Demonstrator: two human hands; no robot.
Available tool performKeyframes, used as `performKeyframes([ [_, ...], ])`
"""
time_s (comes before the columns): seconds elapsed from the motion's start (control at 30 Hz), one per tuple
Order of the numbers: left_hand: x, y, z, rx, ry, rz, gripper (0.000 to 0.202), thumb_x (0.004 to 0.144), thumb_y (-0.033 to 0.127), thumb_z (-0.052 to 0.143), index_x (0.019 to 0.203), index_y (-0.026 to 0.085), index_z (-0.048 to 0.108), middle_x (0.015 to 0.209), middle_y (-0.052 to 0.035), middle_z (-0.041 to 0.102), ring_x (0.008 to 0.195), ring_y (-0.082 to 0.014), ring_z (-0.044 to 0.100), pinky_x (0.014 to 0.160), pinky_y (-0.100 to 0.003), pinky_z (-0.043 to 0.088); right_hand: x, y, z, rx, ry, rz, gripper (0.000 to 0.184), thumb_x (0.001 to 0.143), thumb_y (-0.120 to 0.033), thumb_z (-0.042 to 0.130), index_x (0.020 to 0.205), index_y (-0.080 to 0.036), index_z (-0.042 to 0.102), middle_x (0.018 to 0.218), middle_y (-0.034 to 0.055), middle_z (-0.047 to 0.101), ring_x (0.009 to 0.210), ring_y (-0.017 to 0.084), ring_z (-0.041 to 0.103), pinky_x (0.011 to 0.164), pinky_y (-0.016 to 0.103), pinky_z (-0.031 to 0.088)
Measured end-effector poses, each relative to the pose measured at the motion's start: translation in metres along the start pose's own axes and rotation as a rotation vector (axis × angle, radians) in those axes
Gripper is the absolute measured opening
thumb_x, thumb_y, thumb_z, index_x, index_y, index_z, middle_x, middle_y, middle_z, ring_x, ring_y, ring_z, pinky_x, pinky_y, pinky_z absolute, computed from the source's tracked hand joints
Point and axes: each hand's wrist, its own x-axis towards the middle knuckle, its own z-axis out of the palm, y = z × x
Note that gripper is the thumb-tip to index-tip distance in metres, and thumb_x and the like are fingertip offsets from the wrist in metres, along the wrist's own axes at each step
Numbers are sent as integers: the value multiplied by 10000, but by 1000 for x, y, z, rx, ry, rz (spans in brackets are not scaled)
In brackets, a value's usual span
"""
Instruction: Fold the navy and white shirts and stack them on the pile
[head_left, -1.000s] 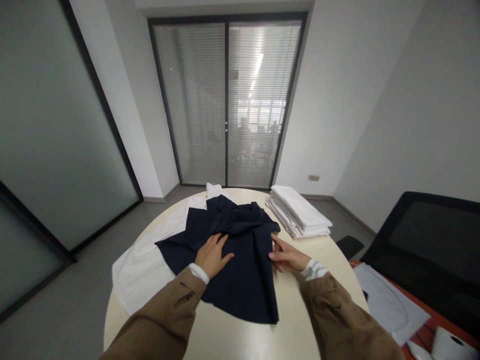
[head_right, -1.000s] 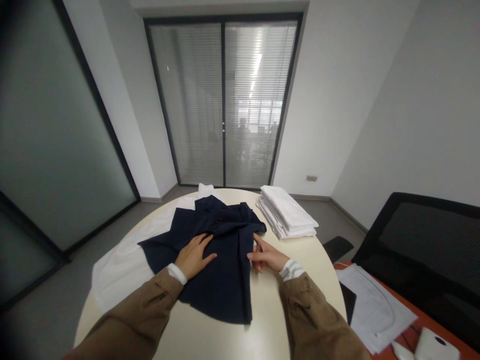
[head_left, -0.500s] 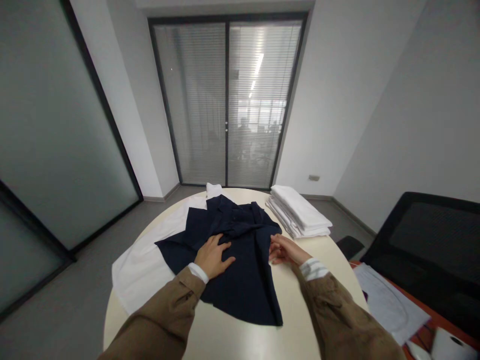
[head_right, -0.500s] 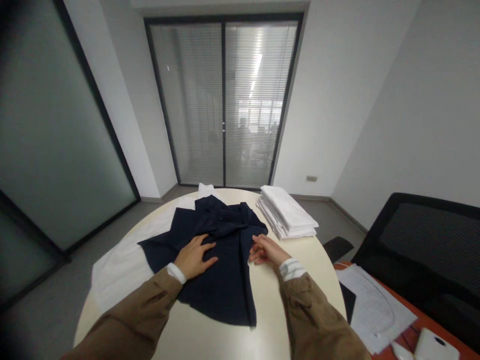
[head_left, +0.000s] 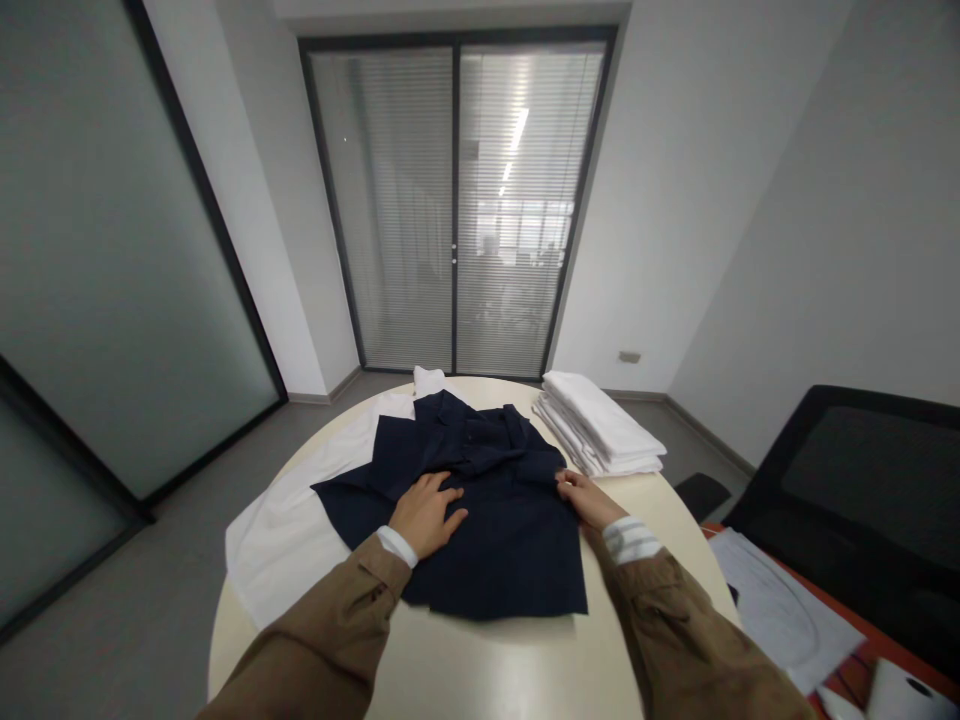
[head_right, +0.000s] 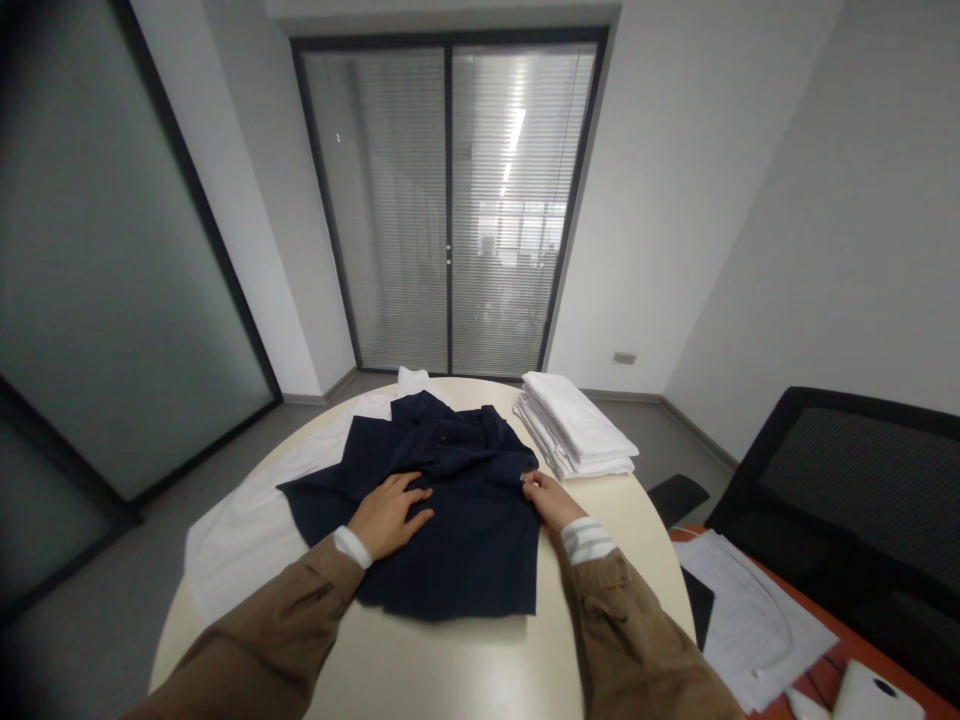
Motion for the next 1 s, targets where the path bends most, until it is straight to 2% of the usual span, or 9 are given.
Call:
performKeyframes([
  [0.1,1,-1,0,-1,3,-13,334,934,311,512,1211,240,683,1354,-61,583,1246,-248,518,1040,-366,454,1,1,-6,-263,79,53,53,819,-246,445,803,-209,481,589,-39,533,538,130,530,531,235,397],
  [0.33,4,-12,-5,75,80,-50,497,863,38,428,1316,175,580,1368,-60,580,1171,-214,562,998,-322,475,4,9,-29,-503,192,76,59,752,-197,587,729,-188,532,679,20,607,749,186,614,662,261,395],
  [0.5,6,-23,-16,180,237,-98,641,797,48,524,1424,161,454,1507,-92,436,1271,-286,462,1031,-415,432,-2,12,-47,-759,261,101,122,764,-266,633,841,-180,594,850,79,683,864,224,654,668,266,399],
  [0.63,6,-28,-19,203,290,-160,780,752,95,634,1479,197,370,1544,-96,369,1267,-305,447,1043,-430,415,-24,-16,-49,-890,356,110,221,752,-351,702,855,-187,597,885,100,686,863,249,658,647,276,392],
  [0.7,6,-29,-18,200,283,-175,824,733,125,685,1485,208,358,1529,-117,373,1271,-310,445,1041,-433,416,-42,-39,-32,-896,329,-22,195,783,-359,687,818,-190,595,823,80,676,811,226,651,641,269,390],
  [0.8,6,-31,-17,187,265,-182,806,737,130,693,1474,209,377,1506,-126,394,1278,-307,447,1037,-419,423,-74,-71,20,-734,75,-367,146,847,-349,635,897,-213,614,785,21,667,739,172,624,659,255,417],
  [0.83,6,-31,-17,178,259,-182,794,749,126,678,1477,205,373,1507,-122,397,1269,-300,456,1031,-411,429,-84,-78,40,-696,-15,-489,157,866,-365,620,935,-224,629,840,20,677,777,171,624,694,259,436],
  [0.9,6,-33,-17,154,247,-179,766,778,119,635,1488,194,357,1519,-108,398,1252,-286,472,1028,-401,434,-100,-85,79,-685,-131,-713,222,884,-390,611,1049,-248,656,1050,41,675,985,205,601,851,304,452],
  [1.0,7,-34,-17,116,236,-176,723,804,115,580,1489,179,357,1537,-91,393,1260,-277,466,1050,-404,414,-111,-80,114,-736,-251,-835,437,897,-422,594,1313,-289,578,1336,68,574,1181,264,507,970,388,427],
])
